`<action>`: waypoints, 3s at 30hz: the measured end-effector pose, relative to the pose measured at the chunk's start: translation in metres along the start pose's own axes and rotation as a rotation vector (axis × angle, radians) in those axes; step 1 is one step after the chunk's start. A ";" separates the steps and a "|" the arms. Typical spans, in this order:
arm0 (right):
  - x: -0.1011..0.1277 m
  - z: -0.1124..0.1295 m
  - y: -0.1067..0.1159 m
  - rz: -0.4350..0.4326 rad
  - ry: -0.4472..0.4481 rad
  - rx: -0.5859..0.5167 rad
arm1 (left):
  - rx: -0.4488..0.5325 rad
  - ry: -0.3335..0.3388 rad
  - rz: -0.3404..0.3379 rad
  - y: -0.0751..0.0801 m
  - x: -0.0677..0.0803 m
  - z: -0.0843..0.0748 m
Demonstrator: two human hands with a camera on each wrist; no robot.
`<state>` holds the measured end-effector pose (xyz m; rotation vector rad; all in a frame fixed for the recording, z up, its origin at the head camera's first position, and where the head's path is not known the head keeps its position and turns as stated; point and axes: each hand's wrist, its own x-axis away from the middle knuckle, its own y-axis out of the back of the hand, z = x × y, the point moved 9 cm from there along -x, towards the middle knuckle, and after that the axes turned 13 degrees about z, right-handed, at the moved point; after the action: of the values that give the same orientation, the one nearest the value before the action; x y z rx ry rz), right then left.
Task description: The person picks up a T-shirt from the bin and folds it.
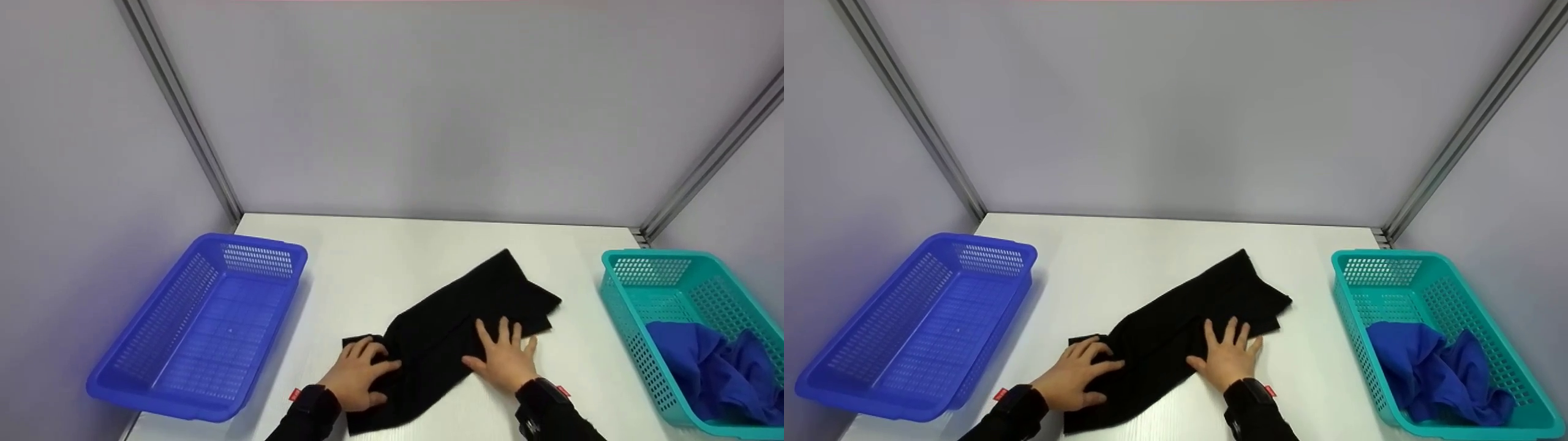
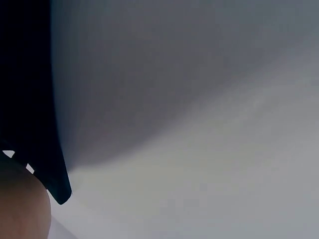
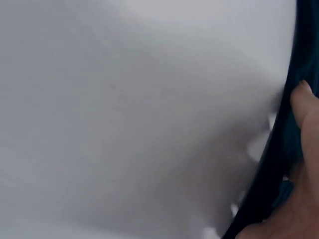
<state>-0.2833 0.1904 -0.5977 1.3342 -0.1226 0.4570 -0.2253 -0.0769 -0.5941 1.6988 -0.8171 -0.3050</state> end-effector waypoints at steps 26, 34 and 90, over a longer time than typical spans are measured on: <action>0.001 0.095 0.053 -0.312 0.275 0.099 | -0.304 0.175 0.027 -0.023 -0.085 -0.057; 0.022 0.099 0.010 -0.292 0.388 0.050 | -0.166 0.374 -0.160 -0.010 -0.089 -0.047; 0.088 -0.008 0.091 -0.434 0.609 -0.433 | 0.376 -0.272 -0.490 0.097 -0.039 -0.087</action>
<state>-0.2405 0.2344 -0.4864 0.7231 0.5372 0.4165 -0.2363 0.0055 -0.4867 2.2412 -0.6684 -0.7689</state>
